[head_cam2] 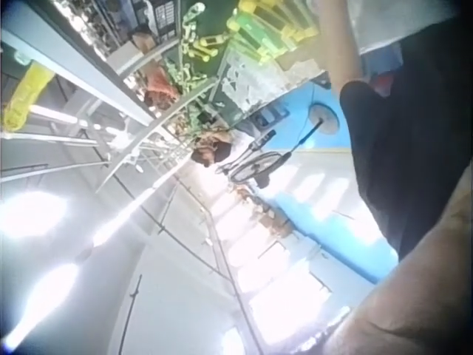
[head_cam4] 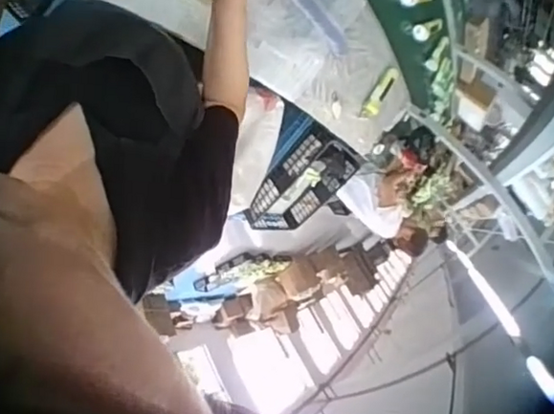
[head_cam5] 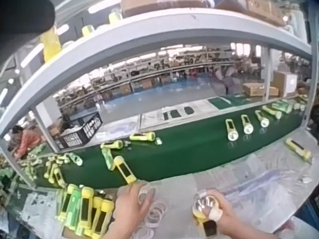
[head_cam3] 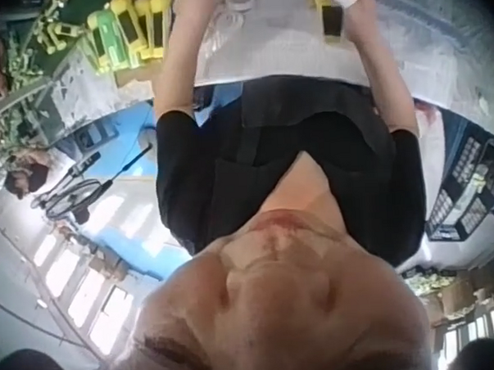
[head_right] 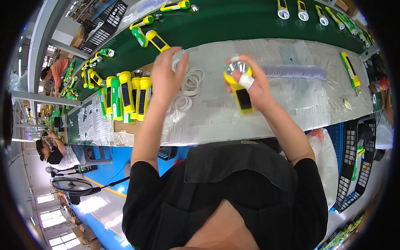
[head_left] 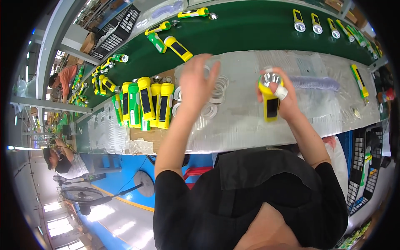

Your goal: Assemble handheld flashlights by attaching the head and lens components to the body.

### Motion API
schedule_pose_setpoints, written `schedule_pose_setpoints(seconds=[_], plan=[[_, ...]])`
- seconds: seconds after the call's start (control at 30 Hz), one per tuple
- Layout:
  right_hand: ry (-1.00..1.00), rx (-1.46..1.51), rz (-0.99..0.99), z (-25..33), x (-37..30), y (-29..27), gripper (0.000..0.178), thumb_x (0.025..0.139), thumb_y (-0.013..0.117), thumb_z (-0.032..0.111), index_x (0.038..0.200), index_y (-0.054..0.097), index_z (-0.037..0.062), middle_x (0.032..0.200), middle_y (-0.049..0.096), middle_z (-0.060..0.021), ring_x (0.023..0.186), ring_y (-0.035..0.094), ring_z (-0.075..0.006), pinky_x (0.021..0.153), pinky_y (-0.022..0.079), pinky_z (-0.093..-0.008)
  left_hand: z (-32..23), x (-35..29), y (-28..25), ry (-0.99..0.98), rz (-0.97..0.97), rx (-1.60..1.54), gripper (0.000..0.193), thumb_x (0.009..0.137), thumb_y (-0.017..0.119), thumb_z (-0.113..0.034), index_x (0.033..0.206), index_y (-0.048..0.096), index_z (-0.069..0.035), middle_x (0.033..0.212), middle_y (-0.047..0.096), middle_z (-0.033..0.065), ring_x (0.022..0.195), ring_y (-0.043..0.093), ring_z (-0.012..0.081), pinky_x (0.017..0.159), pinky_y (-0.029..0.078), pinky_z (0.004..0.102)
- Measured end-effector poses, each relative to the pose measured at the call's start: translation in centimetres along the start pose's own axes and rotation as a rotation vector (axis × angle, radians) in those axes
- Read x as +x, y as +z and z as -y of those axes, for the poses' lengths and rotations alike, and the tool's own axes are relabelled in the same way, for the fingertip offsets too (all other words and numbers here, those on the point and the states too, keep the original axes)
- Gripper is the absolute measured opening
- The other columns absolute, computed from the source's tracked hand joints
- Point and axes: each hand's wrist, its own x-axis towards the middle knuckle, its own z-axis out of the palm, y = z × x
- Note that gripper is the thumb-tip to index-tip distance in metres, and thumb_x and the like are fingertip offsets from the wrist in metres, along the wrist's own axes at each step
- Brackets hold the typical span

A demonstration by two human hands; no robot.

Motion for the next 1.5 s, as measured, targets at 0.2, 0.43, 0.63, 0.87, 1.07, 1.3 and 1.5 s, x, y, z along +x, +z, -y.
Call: schedule_pose_setpoints(seconds=[0.2, 0.43, 0.63, 0.87, 1.07, 1.3, 1.5], plan=[[-0.182, -0.255, -0.097, -1.8, -0.3, -1.4, 0.046, 0.091, 0.064, 0.035, 0.121, 0.046, 0.0044, 0.089, 0.06, -0.0117, 0.076, 0.059, -0.0172, 0.069, 0.048, -0.0317, 3.8, 3.5, 1.1, -0.218, 0.752, 0.513, 0.049, 0.076, 0.07, -0.05, 0.094, 0.063, -0.005, 0.08, 0.069, 0.0115, 0.079, 0.068, 0.032, 0.071, 0.053, 0.0427], [-0.212, -0.2, -0.093, -1.9, -1.2, -1.7, 0.046, 0.092, 0.065, 0.031, 0.123, 0.042, 0.0055, 0.089, 0.058, -0.0108, 0.077, 0.056, -0.0155, 0.073, 0.046, -0.0303, 3.4, 4.0, 4.6, -0.078, 0.834, 0.351, 0.04, 0.081, 0.066, -0.048, 0.09, 0.066, -0.008, 0.077, 0.068, 0.0081, 0.076, 0.068, 0.0268, 0.067, 0.052, 0.0371], [-0.248, -0.232, -0.143, -1.3, -0.8, -2.4, 0.04, 0.091, 0.063, 0.023, 0.121, 0.043, 0.0047, 0.089, 0.059, -0.0103, 0.077, 0.057, -0.0156, 0.072, 0.047, -0.0304, 1.7, 3.4, 5.9, -0.126, 0.764, -0.032, 0.034, 0.081, 0.073, -0.037, 0.096, 0.071, -0.007, 0.088, 0.066, 0.0113, 0.082, 0.065, 0.0222, 0.071, 0.051, 0.0341], [-0.211, -0.157, -0.098, -1.4, -0.1, -2.5, 0.033, 0.091, 0.061, 0.018, 0.117, 0.046, 0.004, 0.091, 0.06, -0.0103, 0.076, 0.059, -0.0153, 0.071, 0.048, -0.0302, 1.5, 2.0, 8.1, 0.015, 0.721, 0.038, 0.034, 0.073, 0.079, -0.037, 0.086, 0.07, -0.007, 0.09, 0.059, 0.0106, 0.083, 0.061, 0.0255, 0.071, 0.049, 0.037], [-0.198, -0.159, -0.087, -1.2, -0.2, -2.5, 0.033, 0.091, 0.061, 0.017, 0.118, 0.047, 0.0045, 0.092, 0.06, -0.0096, 0.078, 0.06, -0.0151, 0.072, 0.05, -0.0304, 2.0, 1.6, 6.3, 0.095, 0.651, -0.013, 0.025, 0.079, 0.075, -0.03, 0.083, 0.069, -0.006, 0.085, 0.061, 0.0113, 0.082, 0.059, 0.0297, 0.07, 0.047, 0.0389], [-0.228, -0.225, -0.086, -1.5, 0.0, -2.3, 0.036, 0.091, 0.064, 0.018, 0.119, 0.047, 0.0051, 0.09, 0.06, -0.0082, 0.078, 0.06, -0.0139, 0.073, 0.05, -0.0297, -3.1, 2.1, 3.1, -0.268, 0.476, -0.591, 0.015, 0.084, 0.073, -0.012, 0.093, 0.067, -0.001, 0.099, 0.065, 0.006, 0.089, 0.062, 0.0169, 0.07, 0.048, 0.0283], [-0.302, -0.35, -0.037, -2.0, 0.0, -2.9, 0.048, 0.087, 0.071, 0.026, 0.123, 0.047, 0.0056, 0.11, 0.053, -0.0031, 0.097, 0.055, -0.0107, 0.081, 0.048, -0.0267, -8.4, 1.7, 1.5, 0.199, 0.315, -0.648, 0.024, 0.079, 0.078, -0.013, 0.101, 0.071, -0.005, 0.113, 0.057, 0.0088, 0.092, 0.058, 0.0173, 0.071, 0.048, 0.0288]])
